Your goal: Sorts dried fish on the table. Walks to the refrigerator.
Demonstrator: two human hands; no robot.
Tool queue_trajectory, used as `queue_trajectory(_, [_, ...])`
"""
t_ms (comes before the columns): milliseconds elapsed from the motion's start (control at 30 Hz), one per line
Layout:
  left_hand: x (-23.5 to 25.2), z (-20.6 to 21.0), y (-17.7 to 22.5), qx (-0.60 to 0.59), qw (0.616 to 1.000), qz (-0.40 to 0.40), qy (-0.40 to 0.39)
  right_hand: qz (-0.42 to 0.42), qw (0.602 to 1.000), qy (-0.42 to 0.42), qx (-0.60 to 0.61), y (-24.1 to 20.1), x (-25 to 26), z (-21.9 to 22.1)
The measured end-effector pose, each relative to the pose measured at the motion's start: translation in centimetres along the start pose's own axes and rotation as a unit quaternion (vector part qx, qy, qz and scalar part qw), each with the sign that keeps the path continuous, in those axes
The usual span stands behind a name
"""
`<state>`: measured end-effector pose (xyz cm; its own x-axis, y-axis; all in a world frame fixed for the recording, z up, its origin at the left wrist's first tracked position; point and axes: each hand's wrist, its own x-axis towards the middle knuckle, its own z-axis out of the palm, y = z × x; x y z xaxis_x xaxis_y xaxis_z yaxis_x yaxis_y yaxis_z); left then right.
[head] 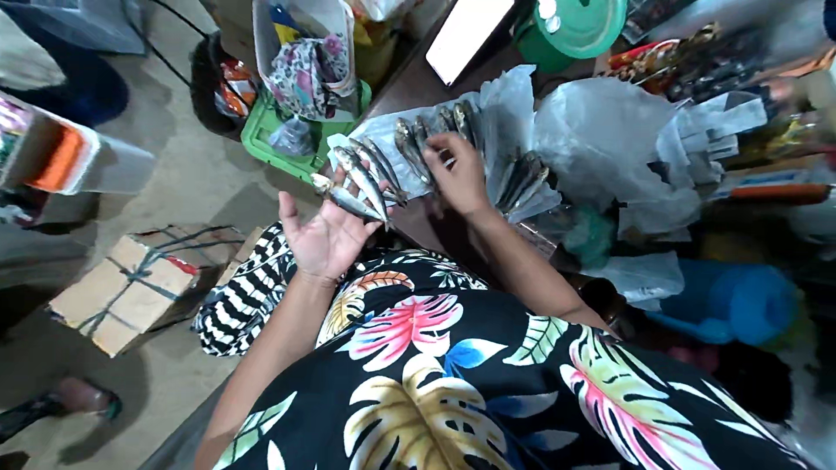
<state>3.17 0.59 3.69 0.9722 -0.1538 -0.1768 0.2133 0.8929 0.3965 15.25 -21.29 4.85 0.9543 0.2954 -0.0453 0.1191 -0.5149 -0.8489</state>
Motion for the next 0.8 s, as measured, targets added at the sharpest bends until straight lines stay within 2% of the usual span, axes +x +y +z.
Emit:
queue_trajectory(100, [-0.2, -0.1, 0.0, -0.023, 1.0, 0.007, -0.001, 0.061, 0.988, 0.059, -0.132, 4.6, 2.6, -2.8])
queue_trajectory(167, [-0.2, 0.0, 0.0, -0.033, 0.999, 0.007, -0.002, 0.103, 0.981, 0.058, -0.156, 6.7, 3.4, -3.6])
queue_trajectory(267, [-0.2, 0.1, -0.2, -0.037, 0.999, 0.008, 0.002, 0.134, 0.979, 0.061, -0.144, 7.5, 3.7, -3.6])
queue_trajectory(433, [-0.2, 0.1, -0.1, -0.028, 1.0, 0.006, 0.004, 0.166, 0.983, 0.077, -0.001, 8.4, 3.4, -4.5])
queue_trajectory(567, [-0.2, 0.4, 0.0, 0.014, 1.0, 0.006, 0.012, 0.173, 0.958, 0.091, 0.208, 9.0, 2.7, -5.4])
queue_trajectory(667, [0.0, 0.5, -0.1, 0.001, 1.0, -0.002, 0.009, 0.164, 0.926, 0.064, 0.333, 8.0, 2.0, -6.0])
queue_trajectory(800, [0.6, 0.7, -0.5, -0.017, 1.0, -0.011, 0.021, 0.119, 0.915, -0.014, 0.386, 6.4, 1.1, -5.4])
